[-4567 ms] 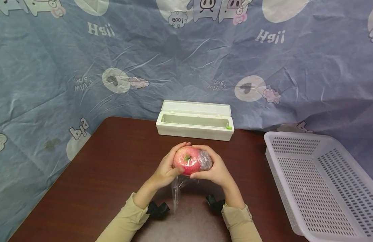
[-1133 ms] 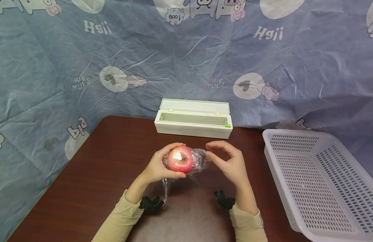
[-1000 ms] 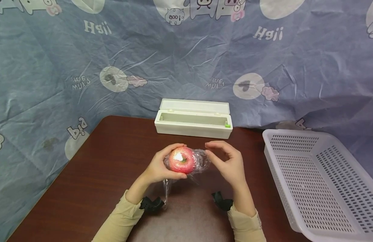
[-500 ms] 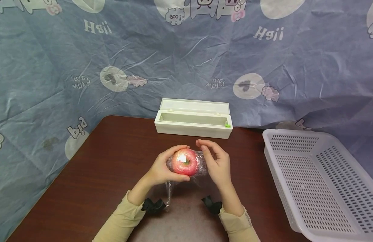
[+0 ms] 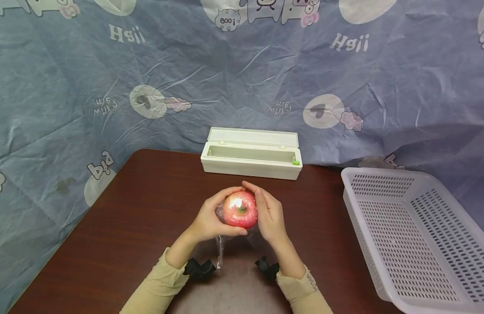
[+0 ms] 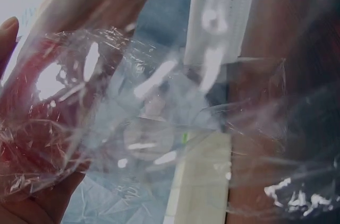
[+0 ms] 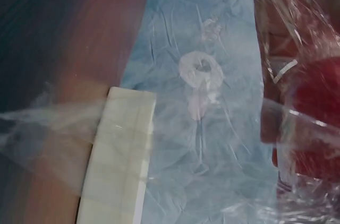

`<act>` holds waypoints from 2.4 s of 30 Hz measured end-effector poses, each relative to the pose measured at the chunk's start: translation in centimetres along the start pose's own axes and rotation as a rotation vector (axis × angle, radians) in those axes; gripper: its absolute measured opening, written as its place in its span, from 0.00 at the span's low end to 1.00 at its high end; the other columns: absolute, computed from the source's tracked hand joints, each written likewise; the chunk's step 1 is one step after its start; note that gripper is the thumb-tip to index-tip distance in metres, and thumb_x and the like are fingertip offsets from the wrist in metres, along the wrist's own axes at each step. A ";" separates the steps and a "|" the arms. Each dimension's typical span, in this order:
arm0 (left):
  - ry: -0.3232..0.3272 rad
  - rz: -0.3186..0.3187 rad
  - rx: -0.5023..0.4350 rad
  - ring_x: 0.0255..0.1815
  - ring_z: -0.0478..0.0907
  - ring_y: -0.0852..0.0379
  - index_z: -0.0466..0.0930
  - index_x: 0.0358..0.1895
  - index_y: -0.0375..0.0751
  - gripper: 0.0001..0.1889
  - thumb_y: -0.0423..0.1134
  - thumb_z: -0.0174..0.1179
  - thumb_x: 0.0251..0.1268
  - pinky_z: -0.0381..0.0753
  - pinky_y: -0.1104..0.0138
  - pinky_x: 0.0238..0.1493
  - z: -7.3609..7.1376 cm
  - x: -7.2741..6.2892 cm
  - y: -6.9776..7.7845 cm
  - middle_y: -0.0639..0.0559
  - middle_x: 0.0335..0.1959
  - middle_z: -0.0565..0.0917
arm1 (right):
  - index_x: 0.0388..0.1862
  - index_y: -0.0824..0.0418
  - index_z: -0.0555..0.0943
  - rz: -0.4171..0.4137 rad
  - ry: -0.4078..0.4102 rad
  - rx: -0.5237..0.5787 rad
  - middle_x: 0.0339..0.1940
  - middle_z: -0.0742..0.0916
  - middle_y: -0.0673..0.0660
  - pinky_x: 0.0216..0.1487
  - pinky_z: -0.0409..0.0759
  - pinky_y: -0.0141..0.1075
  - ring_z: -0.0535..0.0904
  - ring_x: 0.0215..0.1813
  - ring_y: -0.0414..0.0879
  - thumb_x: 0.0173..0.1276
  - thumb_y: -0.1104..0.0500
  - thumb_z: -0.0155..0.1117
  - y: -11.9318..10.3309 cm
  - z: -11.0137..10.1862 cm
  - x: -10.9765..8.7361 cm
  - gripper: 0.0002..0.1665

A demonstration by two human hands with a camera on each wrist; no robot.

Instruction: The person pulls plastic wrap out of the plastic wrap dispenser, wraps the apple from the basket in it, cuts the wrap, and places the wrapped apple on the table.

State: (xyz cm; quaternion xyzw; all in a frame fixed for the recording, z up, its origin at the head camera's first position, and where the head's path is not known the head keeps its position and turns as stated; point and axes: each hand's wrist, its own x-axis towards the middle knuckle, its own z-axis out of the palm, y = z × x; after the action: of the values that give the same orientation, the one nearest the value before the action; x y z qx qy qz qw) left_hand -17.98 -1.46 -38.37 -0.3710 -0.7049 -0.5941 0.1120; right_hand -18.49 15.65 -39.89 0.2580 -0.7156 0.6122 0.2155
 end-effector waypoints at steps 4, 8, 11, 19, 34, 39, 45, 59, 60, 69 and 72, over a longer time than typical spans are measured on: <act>0.015 -0.010 -0.007 0.50 0.76 0.52 0.69 0.59 0.29 0.44 0.27 0.79 0.28 0.77 0.62 0.50 0.0 0.0 0.0 0.39 0.53 0.78 | 0.58 0.73 0.74 -0.024 -0.017 0.011 0.58 0.79 0.66 0.61 0.68 0.33 0.73 0.61 0.48 0.74 0.72 0.33 0.3 0.4 -0.2 0.23; 0.019 -0.037 -0.009 0.49 0.76 0.51 0.70 0.59 0.29 0.43 0.27 0.78 0.29 0.78 0.62 0.49 0.0 0.0 0.0 0.39 0.52 0.78 | 0.59 0.72 0.74 -0.057 -0.018 0.009 0.58 0.78 0.67 0.62 0.67 0.32 0.73 0.61 0.51 0.75 0.71 0.29 0.7 0.7 -0.3 0.25; 0.022 -0.036 0.004 0.49 0.77 0.51 0.70 0.58 0.28 0.42 0.27 0.78 0.29 0.78 0.62 0.48 0.0 0.0 0.1 0.38 0.52 0.78 | 0.59 0.73 0.73 -0.055 -0.012 0.034 0.59 0.77 0.67 0.62 0.67 0.33 0.72 0.62 0.51 0.76 0.67 0.27 1.0 1.0 -0.4 0.27; 0.056 0.009 0.034 0.50 0.77 0.47 0.71 0.56 0.26 0.42 0.27 0.79 0.26 0.78 0.62 0.50 0.3 0.1 0.1 0.36 0.51 0.78 | 0.62 0.75 0.69 -0.051 0.010 0.151 0.62 0.74 0.70 0.64 0.66 0.35 0.69 0.65 0.52 0.79 0.57 0.23 1.3 1.7 -0.7 0.32; 0.104 -0.011 0.003 0.50 0.77 0.45 0.69 0.58 0.23 0.43 0.25 0.77 0.28 0.77 0.61 0.51 0.9 0.1 -0.1 0.32 0.53 0.77 | 0.62 0.72 0.70 0.060 -0.012 0.149 0.63 0.74 0.66 0.63 0.66 0.33 0.68 0.65 0.49 0.80 0.54 0.23 0.9 1.2 -0.3 0.32; 0.118 -0.017 -0.048 0.52 0.76 0.47 0.68 0.59 0.24 0.43 0.24 0.76 0.30 0.76 0.60 0.52 1.1 0.1 -0.3 0.33 0.56 0.75 | 0.63 0.68 0.71 0.114 -0.028 0.112 0.64 0.75 0.62 0.61 0.67 0.30 0.69 0.63 0.47 0.80 0.54 0.24 0.5 0.7 -0.1 0.31; 0.140 -0.010 -0.068 0.53 0.74 0.50 0.67 0.60 0.26 0.42 0.23 0.75 0.32 0.76 0.61 0.52 1.2 0.1 -0.4 0.33 0.57 0.74 | 0.66 0.67 0.67 0.104 -0.070 0.100 0.66 0.71 0.63 0.59 0.69 0.29 0.68 0.64 0.46 0.79 0.54 0.28 0.3 0.2 -0.1 0.28; 0.189 -0.057 -0.171 0.57 0.71 0.50 0.66 0.62 0.41 0.42 0.35 0.77 0.38 0.74 0.57 0.55 1.4 -0.4 -3.6 0.48 0.60 0.73 | 0.74 0.67 0.48 0.077 -0.458 0.282 0.72 0.60 0.64 0.61 0.69 0.35 0.60 0.69 0.48 0.57 0.53 0.72 1.0 -3.1 0.4 0.56; 0.186 -0.060 -0.189 0.57 0.71 0.49 0.65 0.62 0.41 0.42 0.40 0.77 0.40 0.74 0.57 0.55 1.4 -0.4 -3.6 0.48 0.60 0.72 | 0.74 0.67 0.48 0.078 -0.466 0.306 0.72 0.60 0.64 0.60 0.70 0.36 0.61 0.69 0.49 0.54 0.57 0.75 1.0 -3.3 0.4 0.58; 0.123 -0.125 -0.304 0.57 0.68 0.49 0.57 0.65 0.33 0.48 0.58 0.70 0.47 0.76 0.61 0.53 1.4 -0.4 -3.2 0.37 0.61 0.67 | 0.71 0.69 0.55 0.064 -0.396 0.277 0.64 0.70 0.60 0.55 0.75 0.39 0.70 0.60 0.50 0.42 0.81 0.71 0.8 -3.4 0.5 0.57; 0.103 -0.139 -0.280 0.57 0.69 0.48 0.58 0.64 0.30 0.48 0.58 0.69 0.47 0.75 0.62 0.53 1.0 -0.2 -2.2 0.35 0.61 0.67 | 0.70 0.69 0.57 0.076 -0.383 0.252 0.62 0.71 0.60 0.53 0.76 0.39 0.72 0.59 0.50 0.43 0.80 0.71 0.9 -3.5 0.5 0.55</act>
State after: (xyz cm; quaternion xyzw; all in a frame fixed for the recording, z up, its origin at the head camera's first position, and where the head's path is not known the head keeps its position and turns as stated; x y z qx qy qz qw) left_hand -18.99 -0.63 -40.47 -0.3026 -0.6324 -0.7110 0.0537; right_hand -19.43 19.16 -39.72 0.3672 -0.6706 0.6443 0.0184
